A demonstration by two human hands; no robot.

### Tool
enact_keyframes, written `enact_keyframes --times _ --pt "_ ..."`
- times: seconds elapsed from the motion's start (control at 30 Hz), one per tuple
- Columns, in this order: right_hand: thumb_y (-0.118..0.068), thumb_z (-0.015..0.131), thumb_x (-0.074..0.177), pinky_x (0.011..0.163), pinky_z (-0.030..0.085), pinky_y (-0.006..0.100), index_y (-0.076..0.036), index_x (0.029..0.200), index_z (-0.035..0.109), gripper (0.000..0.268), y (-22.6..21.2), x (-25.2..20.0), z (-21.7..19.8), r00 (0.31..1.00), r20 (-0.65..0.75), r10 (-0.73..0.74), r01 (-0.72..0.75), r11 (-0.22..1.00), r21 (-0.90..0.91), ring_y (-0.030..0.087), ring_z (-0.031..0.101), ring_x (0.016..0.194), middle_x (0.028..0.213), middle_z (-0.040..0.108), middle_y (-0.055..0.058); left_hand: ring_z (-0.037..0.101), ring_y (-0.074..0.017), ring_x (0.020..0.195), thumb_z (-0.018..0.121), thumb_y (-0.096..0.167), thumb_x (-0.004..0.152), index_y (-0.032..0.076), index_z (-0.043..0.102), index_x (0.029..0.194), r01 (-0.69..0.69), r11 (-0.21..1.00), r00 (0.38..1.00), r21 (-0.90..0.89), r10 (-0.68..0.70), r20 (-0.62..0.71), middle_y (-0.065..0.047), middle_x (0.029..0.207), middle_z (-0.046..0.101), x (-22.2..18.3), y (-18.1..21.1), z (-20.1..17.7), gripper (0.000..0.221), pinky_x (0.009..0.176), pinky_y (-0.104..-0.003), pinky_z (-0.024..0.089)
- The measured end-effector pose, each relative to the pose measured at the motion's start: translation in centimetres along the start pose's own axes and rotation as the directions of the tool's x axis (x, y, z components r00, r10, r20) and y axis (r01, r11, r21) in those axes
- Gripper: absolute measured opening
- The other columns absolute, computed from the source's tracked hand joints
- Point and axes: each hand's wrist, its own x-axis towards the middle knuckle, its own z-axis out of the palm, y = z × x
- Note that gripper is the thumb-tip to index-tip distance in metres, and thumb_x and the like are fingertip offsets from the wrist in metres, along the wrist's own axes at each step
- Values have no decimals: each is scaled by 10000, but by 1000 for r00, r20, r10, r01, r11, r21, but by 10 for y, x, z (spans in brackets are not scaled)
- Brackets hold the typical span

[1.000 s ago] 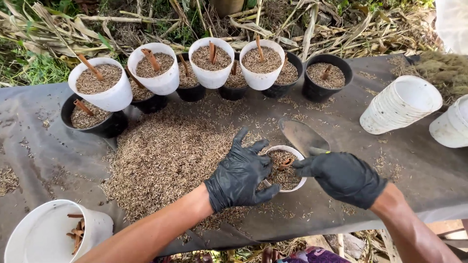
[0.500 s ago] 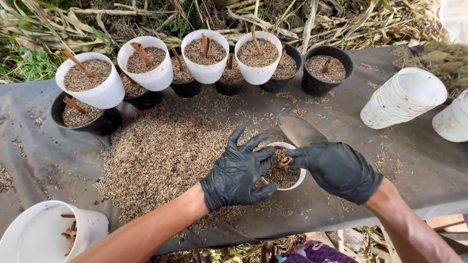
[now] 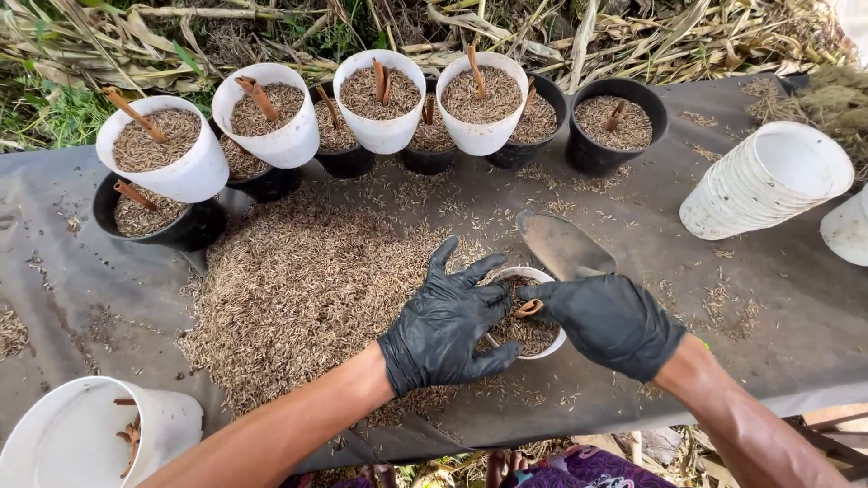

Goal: Filling small plastic pots with soil using a hand trowel and planting wooden sticks into them.

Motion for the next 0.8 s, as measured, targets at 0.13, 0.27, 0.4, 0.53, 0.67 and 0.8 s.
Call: enact_keyframes --times 0.13,0.27,0.4,0.53,0.67,0.8 --pt "-216 600 928 900 577 361 -348 1109 742 265 5 29 -43 993 103 56 -65 994 86 168 684 1152 1246 740 -113 392 -339 1456 524 673 867 178 434 1457 -8 999 995 47 13 -102 -121 1442 568 3 -6 3 776 1235 -627 106" --pt "-219 578 938 911 565 385 -360 1146 716 287 -4 44 -61 989 146 36 -39 999 20 173 670 1181 1267 726 -114 375 -276 1455 529 767 707 266 444 1439 167 969 979 -180 -141 150 -52 1500 522 5 -2 33 891 1220 -706 30" --pt "-17 515 974 590 642 396 -355 1368 649 536 -28 86 -90 923 352 156 -211 970 122 198 694 550 676 692 8 214 -342 1562 293 602 976 176 362 1572 -90 979 987 -183 112 114 -11 1601 444 11 -20 -19 736 1210 -684 -36" --pt "-225 571 933 704 561 434 -364 1196 710 329 -6 42 -34 961 256 106 -147 978 148 271 680 852 1031 735 -15 290 -340 1520 322 593 960 214 408 1542 -23 967 988 -252 61 144 -5 1566 489 12 -9 -24 700 1207 -687 2" --pt "-297 565 952 897 575 364 -342 1102 708 211 0 38 -28 980 187 67 -104 974 199 172 683 1113 1211 730 -134 464 -194 1370 539 582 852 327 437 1474 260 950 928 -172 -197 315 44 1449 589 26 14 -45 680 1185 -664 139" --pt "99 484 769 750 640 443 -267 1275 728 670 -17 75 -97 949 311 50 -149 941 305 235 786 914 1333 720 -42 210 -300 1545 417 581 889 161 407 1504 109 813 963 -572 56 263 25 1633 366 12 -9 -31 744 1168 -692 -20"
